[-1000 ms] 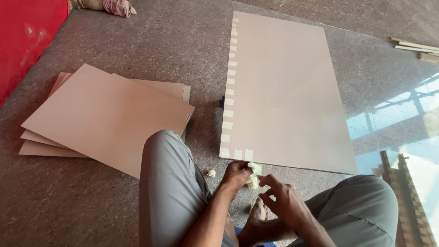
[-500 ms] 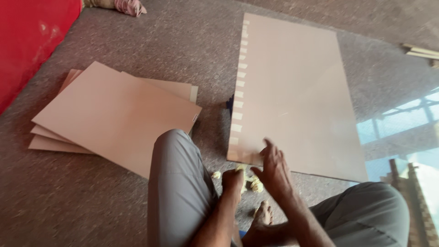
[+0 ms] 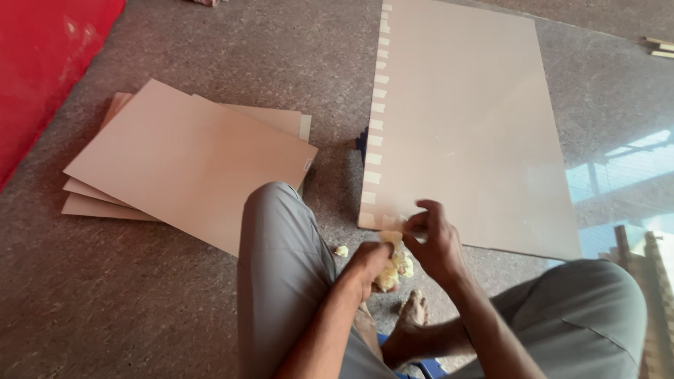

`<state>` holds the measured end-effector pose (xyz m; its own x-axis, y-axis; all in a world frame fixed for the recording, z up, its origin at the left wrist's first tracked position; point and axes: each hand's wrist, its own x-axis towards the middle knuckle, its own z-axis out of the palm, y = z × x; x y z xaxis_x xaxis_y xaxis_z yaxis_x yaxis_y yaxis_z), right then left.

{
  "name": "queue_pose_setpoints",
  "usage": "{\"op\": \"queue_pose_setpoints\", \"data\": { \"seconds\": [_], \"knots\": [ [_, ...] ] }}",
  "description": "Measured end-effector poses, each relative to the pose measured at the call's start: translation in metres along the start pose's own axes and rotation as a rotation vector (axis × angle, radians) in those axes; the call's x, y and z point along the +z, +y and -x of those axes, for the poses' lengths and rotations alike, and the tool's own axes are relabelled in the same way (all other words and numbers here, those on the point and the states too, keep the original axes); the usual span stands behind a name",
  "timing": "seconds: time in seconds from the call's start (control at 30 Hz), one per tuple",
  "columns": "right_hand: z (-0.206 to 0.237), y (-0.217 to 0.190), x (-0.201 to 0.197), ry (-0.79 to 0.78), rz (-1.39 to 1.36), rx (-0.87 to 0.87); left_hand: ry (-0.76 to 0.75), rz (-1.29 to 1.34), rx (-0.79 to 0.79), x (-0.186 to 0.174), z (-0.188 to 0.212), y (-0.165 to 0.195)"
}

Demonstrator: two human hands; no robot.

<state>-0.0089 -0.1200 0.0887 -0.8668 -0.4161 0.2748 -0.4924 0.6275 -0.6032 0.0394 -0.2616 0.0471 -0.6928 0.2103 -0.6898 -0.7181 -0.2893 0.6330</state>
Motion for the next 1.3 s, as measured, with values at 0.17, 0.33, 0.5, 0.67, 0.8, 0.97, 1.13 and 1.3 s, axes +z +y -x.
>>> {"op": "queue_pose_setpoints", "data": {
  "seconds": [0.17,0.33,0.5,0.67,0.8,0.97,1.13,1.3],
  "knots": [
    [0.012,-0.01,0.01,0.101,0.157,0.183,0.006,-0.016,0.006,-0.006,-0.003,-0.01],
    [-0.006,-0.018,0.011,0.071,0.485,0.177,-0.08,0.113,0.081,-0.001,-0.009,-0.009],
    [-0.022,-0.024,0.015,-0.124,0.152,0.318,-0.009,0.156,0.068,-0.007,-0.005,-0.001],
    [-0.012,-0.02,0.014,0.068,0.084,0.324,0.025,0.187,0.051,-0.011,-0.002,0.001],
    [-0.003,-0.019,0.004,0.078,0.29,0.259,0.086,0.049,0.029,-0.011,-0.004,-0.001],
    [-0.007,-0.029,0.008,-0.086,0.463,0.335,0.107,-0.144,0.032,-0.006,-0.003,0.003],
    [-0.019,-0.029,0.013,-0.107,0.511,0.306,0.069,-0.251,-0.025,-0.003,0.001,0.007],
    [0.005,-0.01,-0.001,-0.095,0.075,0.445,-0.075,-0.064,0.105,-0.009,-0.006,0.002]
  ]
}}
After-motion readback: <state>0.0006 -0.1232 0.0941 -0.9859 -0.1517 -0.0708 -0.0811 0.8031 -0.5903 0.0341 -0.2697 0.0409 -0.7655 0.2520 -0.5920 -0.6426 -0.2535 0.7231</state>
